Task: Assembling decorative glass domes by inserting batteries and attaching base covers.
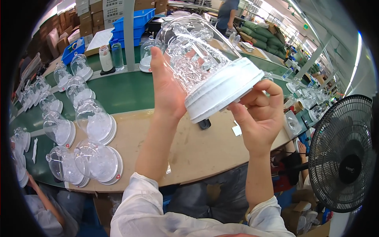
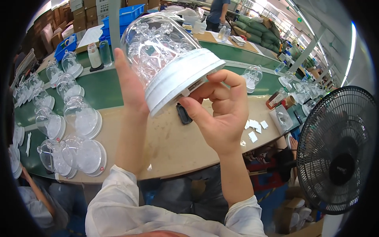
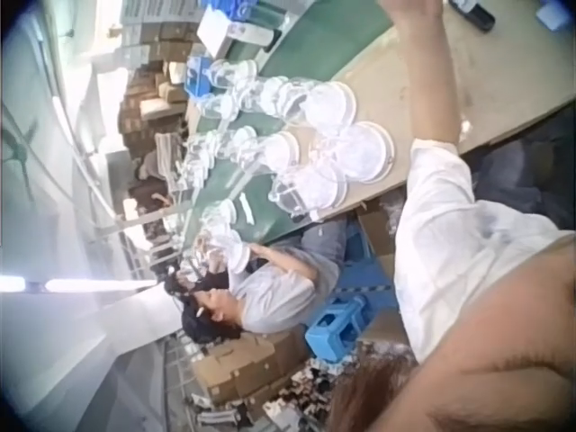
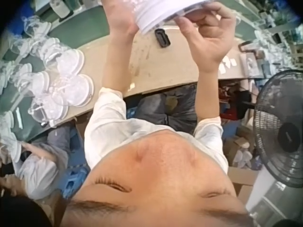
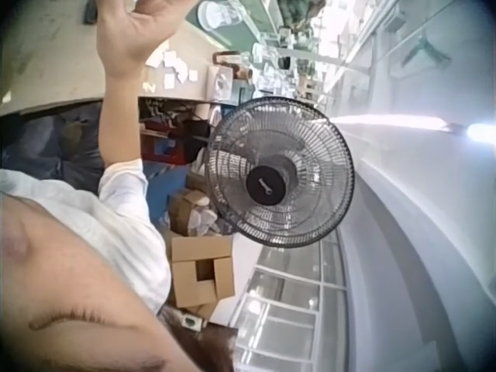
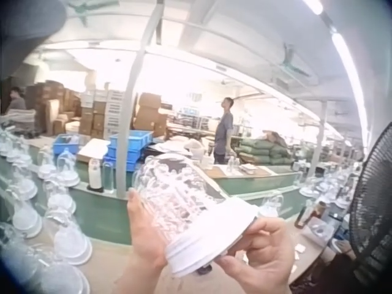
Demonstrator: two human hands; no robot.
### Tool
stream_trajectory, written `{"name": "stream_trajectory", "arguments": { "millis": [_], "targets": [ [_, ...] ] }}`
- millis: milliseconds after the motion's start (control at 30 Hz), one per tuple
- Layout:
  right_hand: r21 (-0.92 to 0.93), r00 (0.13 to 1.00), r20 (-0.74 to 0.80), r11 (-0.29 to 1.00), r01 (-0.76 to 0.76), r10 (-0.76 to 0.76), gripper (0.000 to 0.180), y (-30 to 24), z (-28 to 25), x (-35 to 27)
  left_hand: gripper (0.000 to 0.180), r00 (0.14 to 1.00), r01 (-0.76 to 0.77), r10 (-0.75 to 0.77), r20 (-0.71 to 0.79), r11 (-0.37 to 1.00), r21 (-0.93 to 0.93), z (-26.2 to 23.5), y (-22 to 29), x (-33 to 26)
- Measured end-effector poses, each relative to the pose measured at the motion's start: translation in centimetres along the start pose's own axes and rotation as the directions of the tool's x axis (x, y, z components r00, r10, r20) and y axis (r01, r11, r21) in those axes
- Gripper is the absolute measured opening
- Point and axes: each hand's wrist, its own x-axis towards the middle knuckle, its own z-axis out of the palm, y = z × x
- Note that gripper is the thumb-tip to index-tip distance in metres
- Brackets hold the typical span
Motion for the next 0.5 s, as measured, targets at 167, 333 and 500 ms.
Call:
{"name": "stream_trajectory", "arguments": {
  "millis": [167, 333, 500],
  "targets": [
    [0.015, 0.995, -0.072, 0.998, -0.066, 0.067, 0.061, -0.1, 0.4, -0.2, 0.098, 0.998, 0.049, -0.047, -0.035, 0.998, 0.042, 0.2, 0.0, -0.2],
    [0.122, 0.962, -0.140, 0.968, -0.219, 0.235, 0.075, -0.3, 0.4, -0.1, 0.099, 0.999, 0.002, -0.004, 0.032, 0.998, 0.065, -0.3, -0.2, 0.1],
    [0.370, 0.901, 0.044, 0.831, -0.415, 0.431, 0.080, 0.9, -0.5, 0.0, 0.096, 1.000, -0.015, 0.015, 0.026, 1.000, 0.012, -1.0, -0.3, 0.3]
  ]
}}
